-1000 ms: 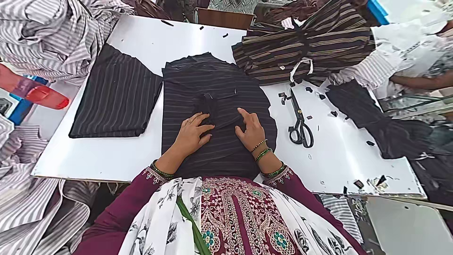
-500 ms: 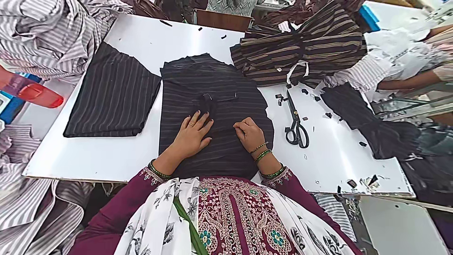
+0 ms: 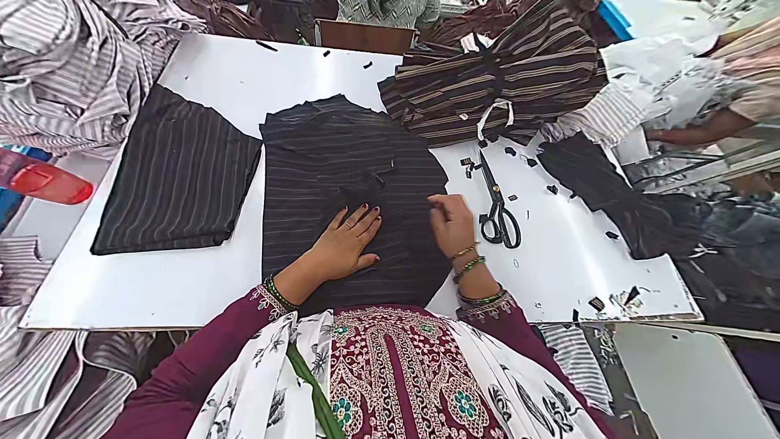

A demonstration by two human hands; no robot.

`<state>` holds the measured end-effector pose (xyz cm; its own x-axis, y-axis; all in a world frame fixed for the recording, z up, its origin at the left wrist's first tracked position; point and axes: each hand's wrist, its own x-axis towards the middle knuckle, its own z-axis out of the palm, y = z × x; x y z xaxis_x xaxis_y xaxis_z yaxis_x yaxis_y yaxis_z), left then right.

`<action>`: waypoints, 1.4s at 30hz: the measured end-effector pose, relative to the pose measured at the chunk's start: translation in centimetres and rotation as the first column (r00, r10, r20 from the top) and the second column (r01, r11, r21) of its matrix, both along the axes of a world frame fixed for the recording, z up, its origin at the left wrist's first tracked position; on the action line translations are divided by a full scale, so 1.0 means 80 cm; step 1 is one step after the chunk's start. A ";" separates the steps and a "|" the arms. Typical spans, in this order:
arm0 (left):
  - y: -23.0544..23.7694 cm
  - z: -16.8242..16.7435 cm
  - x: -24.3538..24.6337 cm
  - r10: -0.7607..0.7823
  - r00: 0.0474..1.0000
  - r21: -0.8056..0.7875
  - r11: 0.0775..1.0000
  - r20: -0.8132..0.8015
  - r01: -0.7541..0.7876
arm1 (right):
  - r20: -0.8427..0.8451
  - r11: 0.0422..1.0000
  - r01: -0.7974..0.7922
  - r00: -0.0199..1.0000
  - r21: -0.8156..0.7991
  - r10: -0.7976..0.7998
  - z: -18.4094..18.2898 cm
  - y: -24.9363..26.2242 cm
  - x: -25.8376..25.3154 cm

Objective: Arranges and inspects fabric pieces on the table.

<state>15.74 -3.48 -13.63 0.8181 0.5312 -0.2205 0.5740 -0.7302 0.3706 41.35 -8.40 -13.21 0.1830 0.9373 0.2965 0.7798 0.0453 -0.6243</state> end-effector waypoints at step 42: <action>-0.002 -0.016 -0.030 0.472 0.648 0.051 0.784 0.597 -0.618 | 0.136 0.890 0.385 0.922 -0.245 -0.362 -0.002 -0.085 0.072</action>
<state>13.33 -3.67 -14.94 0.2995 0.8917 0.3392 0.6588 -0.4505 0.6025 47.12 -15.23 -13.40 0.5201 0.8503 0.0804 0.7569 -0.4152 -0.5047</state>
